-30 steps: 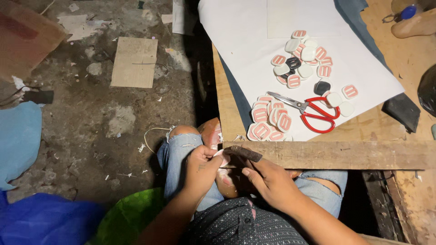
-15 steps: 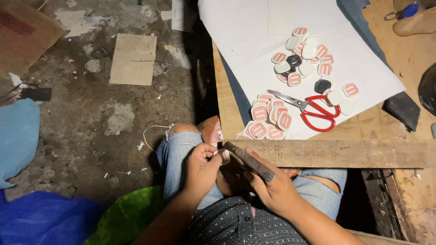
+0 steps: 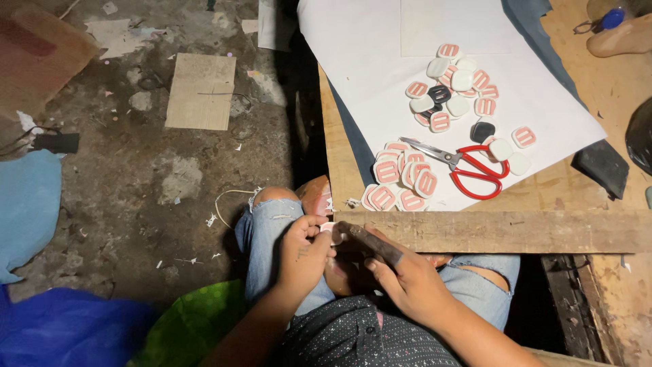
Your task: The person repeatedly places small white and red rectangular pieces on a wooden block and strikes them with a hammer to shape or flatten them. Finished pieces are set aside on a white sheet on the table. The person occasionally picks up a new piece from the pile and continues the process.
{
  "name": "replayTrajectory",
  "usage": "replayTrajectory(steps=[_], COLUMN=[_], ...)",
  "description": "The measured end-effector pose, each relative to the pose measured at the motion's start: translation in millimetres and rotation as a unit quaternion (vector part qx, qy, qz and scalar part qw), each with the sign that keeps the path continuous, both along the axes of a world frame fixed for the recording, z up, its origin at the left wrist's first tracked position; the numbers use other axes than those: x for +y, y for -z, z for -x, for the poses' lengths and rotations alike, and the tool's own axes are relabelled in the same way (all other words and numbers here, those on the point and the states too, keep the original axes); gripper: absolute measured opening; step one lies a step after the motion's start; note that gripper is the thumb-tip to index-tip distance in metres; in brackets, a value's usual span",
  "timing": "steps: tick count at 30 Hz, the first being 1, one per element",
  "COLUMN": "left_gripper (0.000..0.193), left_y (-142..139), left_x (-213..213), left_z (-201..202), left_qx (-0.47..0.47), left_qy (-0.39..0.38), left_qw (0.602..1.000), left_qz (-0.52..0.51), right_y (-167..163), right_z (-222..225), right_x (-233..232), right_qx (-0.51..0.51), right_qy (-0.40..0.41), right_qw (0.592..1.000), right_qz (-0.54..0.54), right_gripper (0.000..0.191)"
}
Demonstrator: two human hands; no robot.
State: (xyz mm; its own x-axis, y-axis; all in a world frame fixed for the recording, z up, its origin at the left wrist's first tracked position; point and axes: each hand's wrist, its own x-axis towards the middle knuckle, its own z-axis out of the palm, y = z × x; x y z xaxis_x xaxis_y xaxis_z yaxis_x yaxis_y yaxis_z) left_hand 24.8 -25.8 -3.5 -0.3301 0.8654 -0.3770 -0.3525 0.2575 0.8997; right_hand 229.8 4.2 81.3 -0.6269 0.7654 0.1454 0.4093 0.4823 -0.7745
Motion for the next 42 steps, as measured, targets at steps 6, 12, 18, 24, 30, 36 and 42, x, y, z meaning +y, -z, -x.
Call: replayTrajectory(steps=[6,12,18,24,30,36,42], left_gripper=[0.026,0.024,0.026,0.023,0.02,0.024,0.04], left_y=[1.8,2.1,-9.0,-34.2,-64.5,-64.0,-37.3], left_x=[-2.6,3.5,18.3,18.1,24.1,59.3,96.3], left_z=[-0.5,4.1,-2.6,-21.3,-38.3,-17.5,-12.6], left_qx=[0.058,0.013,-0.009,-0.047,-0.029,0.406,0.513], left_qy=[0.006,-0.033,-0.021,0.077,0.178,0.099,0.174], left_qw=[0.998,0.996,0.996,0.992,0.973,0.888,0.839], left_qz=[-0.009,-0.084,-0.086,-0.088,-0.147,-0.192,-0.053], right_y=[-15.4,-41.7,-42.8,-47.6,-38.0,-39.8,-48.8], right_z=[3.1,-26.9,-42.0,-38.5,-23.4,-36.3,-33.3], right_x=[3.8,23.3,33.1,29.6,37.5,138.4,137.9], right_qx=[-0.027,-0.26,-0.273,-0.157,-0.058,0.062,-0.187], right_qy=[-0.004,0.036,0.074,0.077,0.125,0.236,0.187], right_qw=[0.997,0.96,0.942,0.958,0.98,0.947,0.958], right_qz=[0.071,-0.095,-0.18,-0.229,0.143,0.21,0.113], right_gripper=[0.047,0.057,0.055,0.053,0.034,0.041,0.045])
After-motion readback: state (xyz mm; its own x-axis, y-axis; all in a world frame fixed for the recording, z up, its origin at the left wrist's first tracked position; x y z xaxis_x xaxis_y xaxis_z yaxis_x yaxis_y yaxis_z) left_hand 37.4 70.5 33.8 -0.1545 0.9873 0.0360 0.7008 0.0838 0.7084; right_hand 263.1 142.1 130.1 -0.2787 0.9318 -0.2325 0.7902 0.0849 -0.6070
